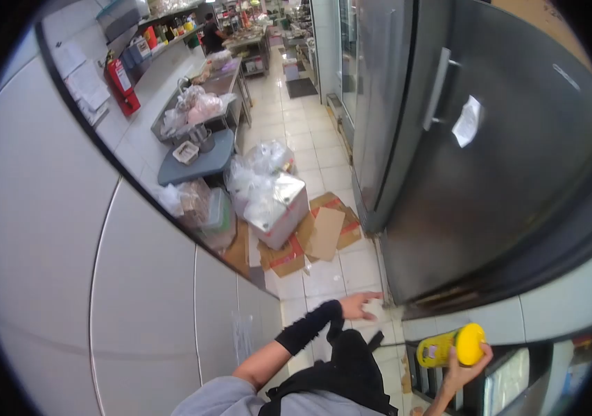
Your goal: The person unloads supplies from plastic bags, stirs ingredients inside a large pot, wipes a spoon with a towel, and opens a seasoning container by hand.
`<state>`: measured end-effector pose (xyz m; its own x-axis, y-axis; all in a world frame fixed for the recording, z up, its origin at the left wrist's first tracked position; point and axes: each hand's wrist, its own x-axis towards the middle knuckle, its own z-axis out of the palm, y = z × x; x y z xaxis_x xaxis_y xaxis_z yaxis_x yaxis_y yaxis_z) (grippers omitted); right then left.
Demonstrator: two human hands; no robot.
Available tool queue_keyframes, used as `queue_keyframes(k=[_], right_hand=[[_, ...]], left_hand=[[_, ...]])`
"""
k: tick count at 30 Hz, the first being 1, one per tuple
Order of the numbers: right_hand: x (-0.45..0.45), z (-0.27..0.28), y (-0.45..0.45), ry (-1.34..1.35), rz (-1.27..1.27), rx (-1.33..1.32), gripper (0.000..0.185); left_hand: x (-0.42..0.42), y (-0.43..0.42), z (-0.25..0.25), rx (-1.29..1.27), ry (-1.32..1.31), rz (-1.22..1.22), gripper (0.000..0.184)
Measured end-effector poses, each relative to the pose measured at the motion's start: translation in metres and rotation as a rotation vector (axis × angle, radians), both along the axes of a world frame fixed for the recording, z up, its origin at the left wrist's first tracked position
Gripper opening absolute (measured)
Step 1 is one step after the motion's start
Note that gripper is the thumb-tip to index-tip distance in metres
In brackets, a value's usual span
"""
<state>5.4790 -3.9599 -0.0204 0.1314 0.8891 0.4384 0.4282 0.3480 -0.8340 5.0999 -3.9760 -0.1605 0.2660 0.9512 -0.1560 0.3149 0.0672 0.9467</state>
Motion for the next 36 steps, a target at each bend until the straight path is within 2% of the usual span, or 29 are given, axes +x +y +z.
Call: queue_keyframes(k=[1,3,5,7,9,11,13,14,15,17,20,22,25,26,27,28,31,32,33,34,35,36], right_hand=[[-0.053,0.003,0.016,0.032,0.079,0.0,0.069],[-0.142,-0.008,0.051,0.072,0.216,0.003,0.076],[-0.231,0.008,0.083,0.068,0.393,0.032,0.078],[-0.308,0.019,0.118,0.056,0.461,0.064,0.087],[-0.38,0.045,0.152,0.026,0.667,0.075,0.094],[-0.452,0.062,0.183,-0.043,0.851,0.085,0.098],[-0.518,0.073,0.212,-0.06,1.008,0.044,0.1],[-0.551,0.074,0.227,-0.082,1.063,0.054,0.102],[-0.582,0.073,0.244,-0.077,1.123,0.07,0.102],[-0.646,0.072,0.276,-0.069,1.209,0.044,0.099],[-0.737,0.069,0.321,-0.101,1.245,0.032,0.097],[-0.795,0.063,0.355,-0.114,1.206,0.063,0.095],[-0.863,0.069,0.407,-0.119,1.165,0.013,0.095],[-0.884,0.074,0.43,-0.123,1.152,0.041,0.096],[-0.904,0.077,0.45,-0.117,1.142,0.054,0.097],[-0.916,0.078,0.478,-0.073,1.183,-0.031,0.108],[-0.969,0.082,0.55,0.473,1.258,-0.414,0.121],[-0.986,0.076,0.578,0.499,1.257,-0.448,0.129],[-1.004,0.073,0.608,0.344,1.26,-0.402,0.129],[-1.02,0.073,0.636,0.184,1.257,-0.362,0.129],[-1.038,0.069,0.664,0.022,1.253,-0.323,0.129],[-1.059,0.061,0.691,0.019,1.246,-0.273,0.122]], left_hand=[[-0.002,0.017,0.037,0.098,0.012,-0.077,0.101],[-0.012,0.045,0.074,0.314,0.006,-0.168,0.114],[-0.037,0.071,0.099,0.401,-0.162,0.005,0.112],[-0.098,0.089,0.111,0.393,-0.124,0.178,0.107],[-0.166,0.102,0.116,0.42,-0.058,0.328,0.097],[-0.224,0.109,0.13,0.332,-0.289,0.452,0.091],[-0.281,0.118,0.126,0.285,-0.312,0.592,0.085],[-0.314,0.13,0.131,0.251,-0.179,0.607,0.082],[-0.335,0.137,0.141,0.262,-0.22,0.719,0.078],[-0.397,0.159,0.119,0.346,0.09,0.75,0.076],[-0.467,0.194,0.11,0.26,0.022,0.813,0.068],[-0.528,0.232,0.11,0.322,0.055,0.839,0.063],[-0.61,0.289,0.114,0.294,0.01,0.736,0.078],[-0.635,0.318,0.145,0.322,-0.027,0.713,0.082],[-0.654,0.345,0.155,0.267,-0.04,0.714,0.083],[-0.675,0.368,0.163,0.203,-0.04,0.71,0.085],[-0.744,0.439,0.184,0.286,0.049,0.629,0.091],[-0.768,0.463,0.188,0.3,0.028,0.585,0.091],[-0.789,0.489,0.186,0.312,-0.001,0.543,0.092],[-0.808,0.515,0.181,0.298,-0.134,0.497,0.095],[-0.826,0.544,0.182,0.341,-0.132,0.487,0.094],[-0.845,0.576,0.19,0.385,-0.13,0.48,0.093]])
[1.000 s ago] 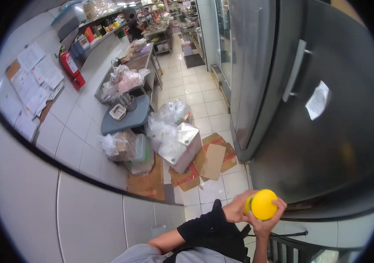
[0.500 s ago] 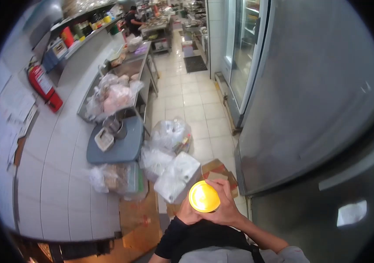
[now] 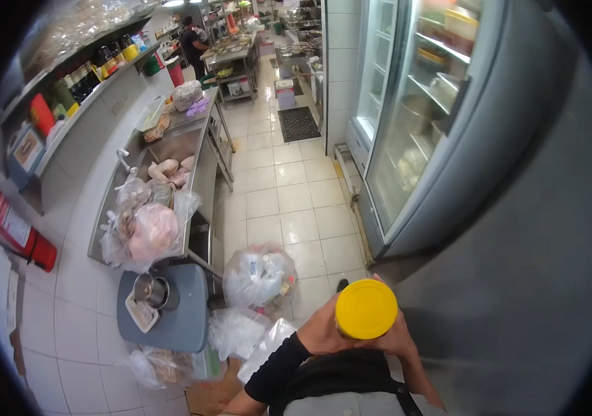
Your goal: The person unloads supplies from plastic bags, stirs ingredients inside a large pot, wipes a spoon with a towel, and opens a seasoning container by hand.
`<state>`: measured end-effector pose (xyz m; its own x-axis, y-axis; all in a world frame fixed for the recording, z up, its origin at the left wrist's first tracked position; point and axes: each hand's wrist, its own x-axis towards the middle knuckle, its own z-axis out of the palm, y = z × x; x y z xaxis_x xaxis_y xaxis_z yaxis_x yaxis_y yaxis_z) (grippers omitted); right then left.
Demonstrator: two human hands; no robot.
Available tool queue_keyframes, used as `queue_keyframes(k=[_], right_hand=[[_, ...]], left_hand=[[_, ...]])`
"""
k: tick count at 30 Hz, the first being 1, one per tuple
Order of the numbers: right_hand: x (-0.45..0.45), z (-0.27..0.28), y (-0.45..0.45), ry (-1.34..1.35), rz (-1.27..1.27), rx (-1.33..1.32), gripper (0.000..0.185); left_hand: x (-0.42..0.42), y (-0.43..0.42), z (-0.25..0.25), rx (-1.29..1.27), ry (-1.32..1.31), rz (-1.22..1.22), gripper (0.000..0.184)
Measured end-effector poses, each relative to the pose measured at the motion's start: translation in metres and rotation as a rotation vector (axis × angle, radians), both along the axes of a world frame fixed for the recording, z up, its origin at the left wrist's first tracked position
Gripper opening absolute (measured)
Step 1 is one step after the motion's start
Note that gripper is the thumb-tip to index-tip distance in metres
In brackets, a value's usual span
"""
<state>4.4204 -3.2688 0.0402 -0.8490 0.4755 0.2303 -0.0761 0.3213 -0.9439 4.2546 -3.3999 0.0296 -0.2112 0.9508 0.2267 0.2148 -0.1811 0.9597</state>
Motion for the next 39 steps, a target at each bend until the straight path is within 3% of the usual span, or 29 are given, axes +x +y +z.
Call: queue_keyframes(k=[3,4,9,10,13,14,17,18,22,26,30,34,37,39], right_hand=[[-0.049,-0.03,0.092,-0.197,0.029,-0.058,0.112],[-0.076,-0.021,0.119,-0.118,-0.042,-0.032,0.101],[-0.204,-0.001,0.239,0.014,-0.3,0.046,0.094],[-0.234,-0.006,0.263,0.022,-0.317,0.067,0.092],[-0.325,-0.02,0.324,0.0,-0.324,0.103,0.093],[-0.357,-0.017,0.34,0.004,-0.253,0.078,0.095],[-0.454,-0.025,0.388,0.036,-0.056,0.049,0.1],[-0.486,-0.027,0.401,0.035,-0.013,0.065,0.102],[-0.615,-0.046,0.448,0.035,0.036,0.008,0.103],[-0.731,-0.041,0.489,-0.01,-0.024,-0.044,0.103],[-0.827,-0.023,0.553,0.004,-0.085,-0.011,0.104],[-0.924,-0.045,0.625,0.07,-0.162,-0.069,0.104],[-1.011,-0.069,0.685,0.115,-0.2,0.03,0.104],[-1.067,-0.075,0.721,0.069,-0.201,-0.078,0.101]], left_hand=[[-0.062,0.088,-0.012,0.006,0.028,-0.09,0.104],[-0.089,0.125,-0.007,0.014,0.088,-0.103,0.107],[-0.226,0.252,0.029,-0.101,0.315,-0.238,0.121],[-0.26,0.264,0.034,-0.095,0.459,-0.269,0.119],[-0.34,0.293,0.057,-0.145,-0.002,-0.169,0.108],[-0.364,0.306,0.063,-0.132,-0.002,-0.041,0.095],[-0.435,0.349,0.065,-0.296,0.112,0.215,0.086],[-0.459,0.366,0.067,-0.364,0.134,0.338,0.07],[-0.586,0.426,0.037,-0.309,0.189,0.476,0.053],[-0.719,0.486,0.036,-0.435,0.26,0.399,0.055],[-0.846,0.573,0.044,-0.461,0.132,0.12,0.061],[-0.951,0.664,0.041,-0.497,0.078,-0.005,0.061],[-1.034,0.726,0.021,-0.512,0.136,-0.001,0.06],[-1.085,0.757,0.011,-0.559,0.119,0.041,0.059]])
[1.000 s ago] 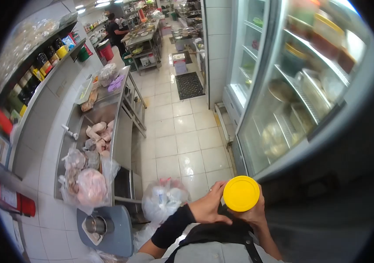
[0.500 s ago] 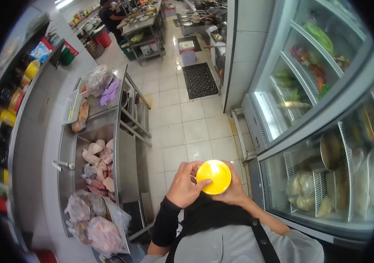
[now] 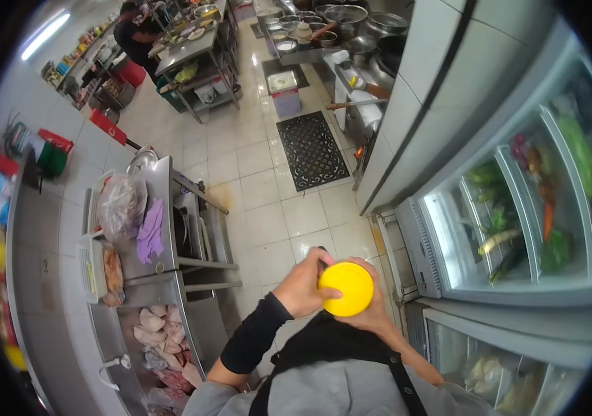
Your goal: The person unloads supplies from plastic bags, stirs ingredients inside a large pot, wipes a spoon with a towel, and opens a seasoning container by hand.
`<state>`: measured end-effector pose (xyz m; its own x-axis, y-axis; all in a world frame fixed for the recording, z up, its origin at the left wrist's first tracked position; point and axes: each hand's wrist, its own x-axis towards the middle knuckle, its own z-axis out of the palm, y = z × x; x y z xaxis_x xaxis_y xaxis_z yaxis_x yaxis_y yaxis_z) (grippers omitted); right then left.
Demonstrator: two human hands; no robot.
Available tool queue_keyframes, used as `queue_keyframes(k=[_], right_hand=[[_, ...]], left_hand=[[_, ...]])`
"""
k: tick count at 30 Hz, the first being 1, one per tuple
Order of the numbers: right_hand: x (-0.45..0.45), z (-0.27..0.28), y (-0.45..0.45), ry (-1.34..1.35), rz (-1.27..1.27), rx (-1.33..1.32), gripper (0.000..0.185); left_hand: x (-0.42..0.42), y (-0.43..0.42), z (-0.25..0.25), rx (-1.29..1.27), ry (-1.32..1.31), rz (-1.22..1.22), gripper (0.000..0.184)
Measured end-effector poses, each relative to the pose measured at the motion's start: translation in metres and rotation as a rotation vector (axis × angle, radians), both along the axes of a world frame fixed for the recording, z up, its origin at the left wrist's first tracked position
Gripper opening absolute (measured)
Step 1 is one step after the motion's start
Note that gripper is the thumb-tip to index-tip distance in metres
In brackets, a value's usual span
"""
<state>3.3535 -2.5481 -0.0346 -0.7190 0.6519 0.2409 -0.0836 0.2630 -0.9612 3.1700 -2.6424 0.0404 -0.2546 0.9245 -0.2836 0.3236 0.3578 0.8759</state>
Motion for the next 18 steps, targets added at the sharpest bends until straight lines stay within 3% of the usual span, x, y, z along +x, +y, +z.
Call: queue_keyframes(k=[6,7,11,12,14,16,18], right_hand=[[-0.21,-0.002,0.106,0.017,0.078,0.085,0.104],[-0.247,0.002,0.12,0.003,0.1,0.085,0.105],[-0.381,0.003,0.186,-0.04,0.196,0.068,0.106],[-0.414,0.001,0.201,-0.037,0.211,0.034,0.105],[-0.478,-0.01,0.229,0.0,0.184,0.002,0.1],[-0.533,-0.011,0.253,0.028,0.172,-0.088,0.096],[-0.591,-0.009,0.279,-0.033,0.118,-0.01,0.098]], left_hand=[[-0.169,0.087,0.056,-0.057,0.234,0.235,0.055],[-0.19,0.096,0.082,-0.009,0.177,0.291,0.047],[-0.305,0.116,0.108,0.223,0.245,0.37,0.033],[-0.342,0.121,0.108,0.267,0.194,0.339,0.035],[-0.408,0.139,0.095,0.365,0.071,0.506,0.034],[-0.478,0.147,0.066,0.356,0.043,0.511,0.033],[-0.563,0.164,0.037,0.353,-0.006,0.447,0.031]])
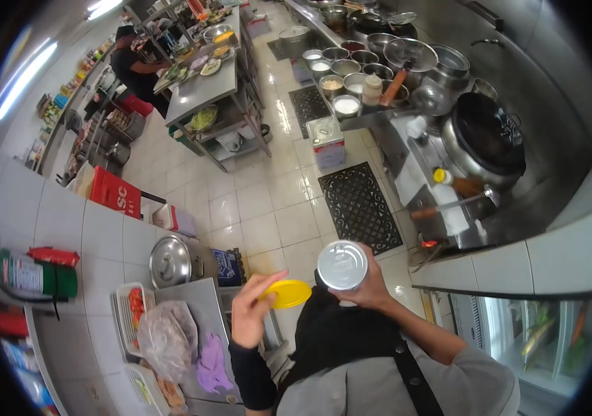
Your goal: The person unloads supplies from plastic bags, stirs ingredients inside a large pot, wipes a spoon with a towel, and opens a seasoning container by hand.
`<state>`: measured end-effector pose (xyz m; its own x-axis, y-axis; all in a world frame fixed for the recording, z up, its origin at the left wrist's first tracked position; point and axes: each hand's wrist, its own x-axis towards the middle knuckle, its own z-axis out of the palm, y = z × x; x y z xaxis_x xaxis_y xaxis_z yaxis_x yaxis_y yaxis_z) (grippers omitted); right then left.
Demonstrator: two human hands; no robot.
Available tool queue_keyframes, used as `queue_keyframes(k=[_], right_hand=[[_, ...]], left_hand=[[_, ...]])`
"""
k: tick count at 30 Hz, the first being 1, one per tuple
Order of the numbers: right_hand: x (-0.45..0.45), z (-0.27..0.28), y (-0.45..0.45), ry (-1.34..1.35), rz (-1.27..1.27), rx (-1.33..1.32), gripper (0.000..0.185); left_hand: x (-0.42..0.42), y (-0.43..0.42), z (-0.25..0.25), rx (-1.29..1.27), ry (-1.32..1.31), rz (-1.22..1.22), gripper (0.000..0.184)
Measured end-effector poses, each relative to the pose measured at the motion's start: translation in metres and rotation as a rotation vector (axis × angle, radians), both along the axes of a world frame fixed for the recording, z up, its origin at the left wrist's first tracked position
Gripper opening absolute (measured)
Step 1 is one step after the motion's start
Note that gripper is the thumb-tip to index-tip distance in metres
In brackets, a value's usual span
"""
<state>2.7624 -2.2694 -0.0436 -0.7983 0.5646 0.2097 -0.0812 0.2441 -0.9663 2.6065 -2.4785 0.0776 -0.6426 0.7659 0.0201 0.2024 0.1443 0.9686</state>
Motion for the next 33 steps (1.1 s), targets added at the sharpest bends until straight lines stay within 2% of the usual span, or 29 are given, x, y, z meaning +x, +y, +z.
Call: queue_keyframes(k=[2,3,6,7,8,10,12,15,16,19,21,24,25,28,29,32,33], right_hand=[[-0.048,0.0,0.015,-0.031,-0.086,-0.056,0.1],[-0.072,0.005,0.026,0.001,-0.116,-0.019,0.095],[-0.136,0.018,0.067,0.005,-0.188,-0.049,0.094],[-0.159,0.015,0.079,0.048,-0.212,-0.156,0.095],[-0.182,0.031,0.095,0.019,-0.227,-0.133,0.096],[-0.229,0.032,0.129,0.064,-0.247,-0.19,0.096],[-0.277,0.02,0.167,0.061,-0.266,-0.14,0.096],[-0.35,0.028,0.223,-0.064,-0.253,-0.041,0.096],[-0.378,0.028,0.245,-0.027,-0.223,-0.005,0.096],[-0.462,0.032,0.293,0.079,-0.138,0.031,0.098],[-0.52,0.042,0.325,0.071,-0.029,0.024,0.098],[-0.607,0.053,0.366,0.055,0.125,0.047,0.099],[-0.635,0.054,0.378,0.046,0.168,0.044,0.1],[-0.717,0.056,0.416,-0.003,0.281,0.044,0.101],[-0.741,0.058,0.434,-0.065,0.353,0.042,0.107],[-0.802,0.06,0.476,-0.116,0.471,0.005,0.111],[-0.817,0.065,0.489,-0.123,0.489,-0.07,0.099]], left_hand=[[-0.081,0.013,-0.037,-0.028,-0.088,-0.135,0.028],[-0.118,0.024,-0.069,-0.014,-0.152,-0.2,0.03],[-0.179,0.113,-0.077,-0.272,-0.164,-0.162,0.033],[-0.2,0.138,-0.085,-0.319,-0.059,-0.249,0.041],[-0.222,0.163,-0.093,-0.364,0.043,-0.343,0.049],[-0.259,0.211,-0.086,-0.327,0.116,-0.458,0.081],[-0.297,0.256,-0.087,-0.195,0.299,-0.45,0.1],[-0.356,0.314,-0.109,-0.099,0.329,-0.45,0.118],[-0.383,0.338,-0.117,-0.075,0.322,-0.459,0.122],[-0.458,0.375,-0.142,-0.103,0.364,-0.4,0.098],[-0.503,0.396,-0.132,-0.104,0.345,-0.297,0.079],[-0.581,0.414,-0.127,-0.19,0.393,-0.262,0.067],[-0.602,0.424,-0.124,-0.16,0.344,-0.156,0.054],[-0.673,0.455,-0.124,-0.088,0.291,-0.083,0.055],[-0.699,0.462,-0.131,-0.019,0.222,-0.072,0.062],[-0.768,0.496,-0.131,-0.115,0.242,-0.03,0.071],[-0.793,0.51,-0.129,-0.101,0.297,-0.061,0.073]])
